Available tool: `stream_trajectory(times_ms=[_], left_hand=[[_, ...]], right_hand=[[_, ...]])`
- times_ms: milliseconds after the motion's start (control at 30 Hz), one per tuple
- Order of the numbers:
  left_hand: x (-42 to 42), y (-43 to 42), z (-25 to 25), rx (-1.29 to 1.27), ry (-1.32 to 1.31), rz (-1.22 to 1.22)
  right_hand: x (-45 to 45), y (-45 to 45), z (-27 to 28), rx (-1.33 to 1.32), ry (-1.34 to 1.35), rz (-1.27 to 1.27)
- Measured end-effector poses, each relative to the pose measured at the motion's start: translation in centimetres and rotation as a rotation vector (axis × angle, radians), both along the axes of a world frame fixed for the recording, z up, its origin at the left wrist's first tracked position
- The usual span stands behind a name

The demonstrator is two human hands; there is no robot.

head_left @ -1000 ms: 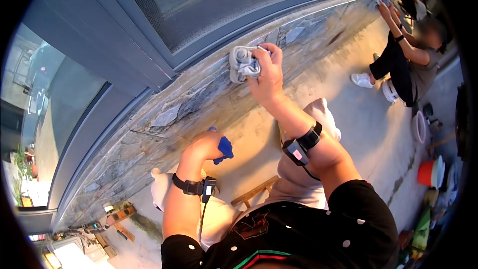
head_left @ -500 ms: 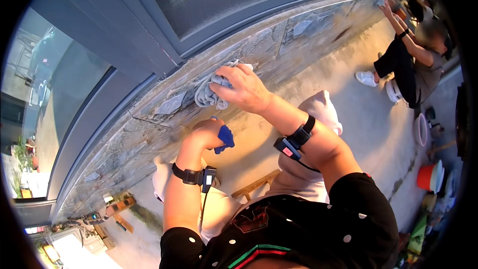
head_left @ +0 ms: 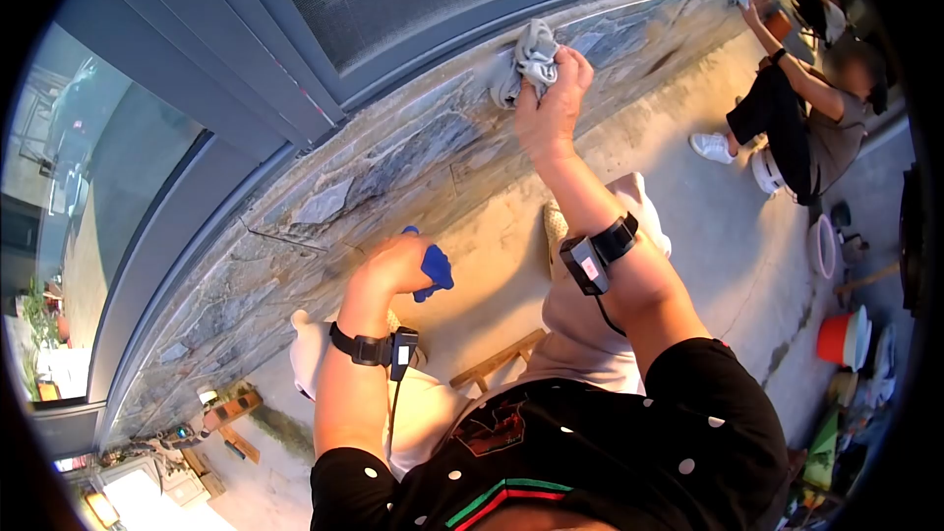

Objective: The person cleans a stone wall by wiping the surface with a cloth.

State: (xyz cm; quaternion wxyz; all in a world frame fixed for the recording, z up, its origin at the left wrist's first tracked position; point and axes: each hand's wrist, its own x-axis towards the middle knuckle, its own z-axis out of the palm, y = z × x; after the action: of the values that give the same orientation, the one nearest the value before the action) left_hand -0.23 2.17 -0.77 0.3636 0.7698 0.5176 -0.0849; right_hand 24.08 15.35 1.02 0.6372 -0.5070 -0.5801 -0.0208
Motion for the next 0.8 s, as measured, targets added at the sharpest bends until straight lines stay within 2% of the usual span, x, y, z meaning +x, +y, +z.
stream_trajectory(times_ms=[67,167,200,267,333,433,500,567,633,667,733,767,800], left_hand=[[0.4,0.0,1.1,-0.027,-0.038,0.006],[1.2,0.1,1.9,-0.081,0.051,-0.007],[1.4,0.1,1.8,-0.084,0.075,0.012],[1.6,0.2,1.3,-0.087,0.104,0.034],[1.8,0.6,0.7,-0.182,0.1,-0.006],[1.7,0.4,0.6,-0.08,0.092,0.038],[0.3,0.6,-2.6,-0.07,0.055,0.043],[0.0,0.5,-2.6,-0.059,0.012,0.054],[0.3,0.3,0.6,-0.059,-0.03,0.056],[0.0,0.2,-0.2,-0.058,-0.034,0.06],[-0.9,-0.2,-2.2,0.116,-0.025,0.033],[-1.0,-0.3,-2.6,0.113,-0.027,0.032],[-1.0,-0.2,-2.5,0.093,-0.013,0.018]], right_hand=[[-2.3,-2.7,0.5,0.069,-0.188,0.131],[-4.6,-4.3,0.8,0.211,-0.439,0.287],[-5.2,-4.6,0.6,0.211,-0.435,0.287],[-6.3,-5.0,0.2,0.316,-0.557,0.447],[-6.6,-5.1,0.4,0.367,-0.601,0.482],[-6.0,-4.7,1.6,0.406,-0.639,0.533],[-4.6,-3.7,2.2,0.444,-0.605,0.439],[-2.3,-2.4,2.8,0.365,-0.459,0.352],[0.3,-1.4,3.6,0.223,-0.328,0.162],[1.8,-0.1,3.5,0.245,-0.305,0.027],[3.8,2.2,2.6,0.11,-0.077,-0.068],[3.9,2.9,1.9,0.107,-0.079,-0.068],[3.8,3.2,1.8,-0.01,0.117,-0.087]])
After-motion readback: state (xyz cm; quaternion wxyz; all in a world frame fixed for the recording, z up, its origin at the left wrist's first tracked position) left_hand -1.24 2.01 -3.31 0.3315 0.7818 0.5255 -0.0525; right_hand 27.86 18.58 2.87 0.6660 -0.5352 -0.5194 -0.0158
